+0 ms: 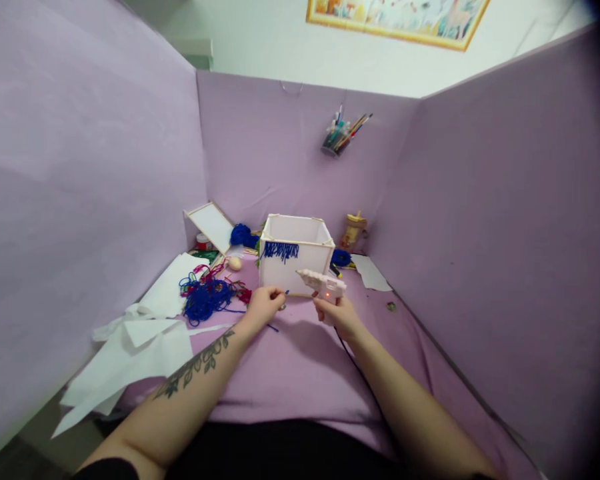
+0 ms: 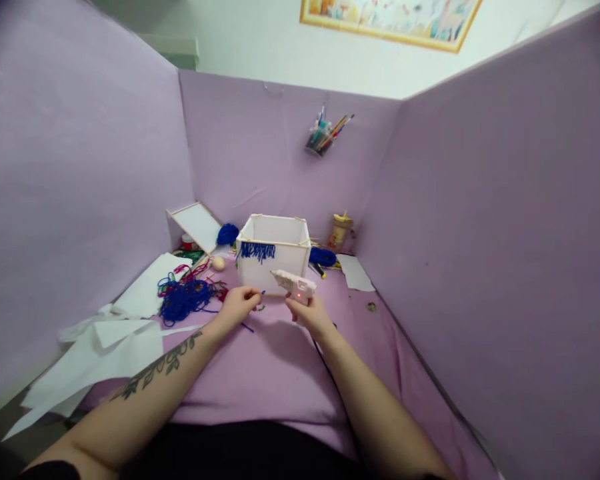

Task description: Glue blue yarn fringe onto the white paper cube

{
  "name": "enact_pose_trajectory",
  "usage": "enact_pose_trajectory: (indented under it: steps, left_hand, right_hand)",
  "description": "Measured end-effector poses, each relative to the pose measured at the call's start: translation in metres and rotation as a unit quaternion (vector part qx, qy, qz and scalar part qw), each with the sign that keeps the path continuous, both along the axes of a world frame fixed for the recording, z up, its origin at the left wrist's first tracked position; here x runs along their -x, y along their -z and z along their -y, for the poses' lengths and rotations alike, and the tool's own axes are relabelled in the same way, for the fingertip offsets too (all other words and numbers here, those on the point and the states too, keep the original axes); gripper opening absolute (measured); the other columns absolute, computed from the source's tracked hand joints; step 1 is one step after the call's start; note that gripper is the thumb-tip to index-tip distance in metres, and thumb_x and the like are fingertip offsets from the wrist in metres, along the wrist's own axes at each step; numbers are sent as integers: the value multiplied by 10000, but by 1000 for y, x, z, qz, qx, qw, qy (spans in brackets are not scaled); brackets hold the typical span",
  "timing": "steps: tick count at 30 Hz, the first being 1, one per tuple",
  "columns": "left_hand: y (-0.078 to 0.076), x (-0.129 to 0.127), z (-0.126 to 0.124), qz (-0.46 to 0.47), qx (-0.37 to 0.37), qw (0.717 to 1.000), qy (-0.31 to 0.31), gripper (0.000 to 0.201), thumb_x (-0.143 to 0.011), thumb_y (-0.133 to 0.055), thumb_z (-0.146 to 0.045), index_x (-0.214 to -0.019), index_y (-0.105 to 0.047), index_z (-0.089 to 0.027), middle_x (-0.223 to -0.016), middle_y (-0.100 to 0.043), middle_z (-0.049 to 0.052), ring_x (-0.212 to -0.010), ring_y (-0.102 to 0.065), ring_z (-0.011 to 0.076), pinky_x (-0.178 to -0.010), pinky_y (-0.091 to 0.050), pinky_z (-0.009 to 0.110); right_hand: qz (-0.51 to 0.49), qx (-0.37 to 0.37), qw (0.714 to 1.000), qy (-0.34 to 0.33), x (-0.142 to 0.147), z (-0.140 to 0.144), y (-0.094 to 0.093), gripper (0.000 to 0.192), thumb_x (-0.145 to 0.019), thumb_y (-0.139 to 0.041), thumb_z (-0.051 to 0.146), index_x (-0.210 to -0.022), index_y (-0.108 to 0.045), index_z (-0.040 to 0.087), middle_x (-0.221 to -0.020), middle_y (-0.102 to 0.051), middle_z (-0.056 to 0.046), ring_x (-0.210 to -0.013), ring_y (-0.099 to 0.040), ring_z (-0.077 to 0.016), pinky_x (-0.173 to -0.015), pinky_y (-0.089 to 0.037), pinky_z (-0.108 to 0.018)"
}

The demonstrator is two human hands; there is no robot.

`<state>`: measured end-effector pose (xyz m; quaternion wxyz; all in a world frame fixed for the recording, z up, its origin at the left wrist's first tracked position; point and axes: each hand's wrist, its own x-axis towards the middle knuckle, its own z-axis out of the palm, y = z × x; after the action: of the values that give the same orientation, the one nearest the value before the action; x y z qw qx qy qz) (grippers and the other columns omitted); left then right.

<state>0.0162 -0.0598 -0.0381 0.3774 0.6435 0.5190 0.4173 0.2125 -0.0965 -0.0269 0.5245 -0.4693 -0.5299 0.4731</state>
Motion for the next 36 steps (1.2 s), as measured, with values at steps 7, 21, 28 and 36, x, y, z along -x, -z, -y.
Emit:
enact_pose_trajectory:
  steps: [7,21,28,36]
  left_hand:
    - [-6,1,3,-11,-3,1000,-17,194,-704,-559,-314,-689,-646,-141,-547,-608,11,-543,-560,144,-579,-406,250]
    - [-6,2,1,-41,-29,998,-37,166,-711,-541,-292,-652,-612,-154,-518,-563,-11,-536,-527,136,-560,-383,241]
    - [-5,1,1,-32,-25,998,-38,146,-714,-548,-264,-651,-613,-149,-525,-574,-12,-536,-527,132,-555,-385,240]
    - [-4,2,1,-29,-17,999,-36,145,-721,-548,-261,-656,-612,-149,-518,-559,-19,-527,-521,129,-554,-381,243]
  right_hand:
    - [144,3,989,-34,-12,-15,23,232,-677,-680,374,-736,-572,178,-488,-504,41,-437,-454,-109,-448,-370,-232]
    - [181,7,982,-45,-10,-17,31,181,-692,-623,347,-724,-563,179,-467,-494,50,-424,-443,-102,-430,-353,-215]
    - [186,14,982,-41,-8,-17,31,171,-682,-620,339,-714,-564,180,-456,-493,54,-420,-450,-103,-430,-345,-210]
    - [186,13,982,-34,-8,-18,31,170,-665,-616,333,-643,-531,188,-438,-497,49,-416,-446,-99,-425,-340,-207]
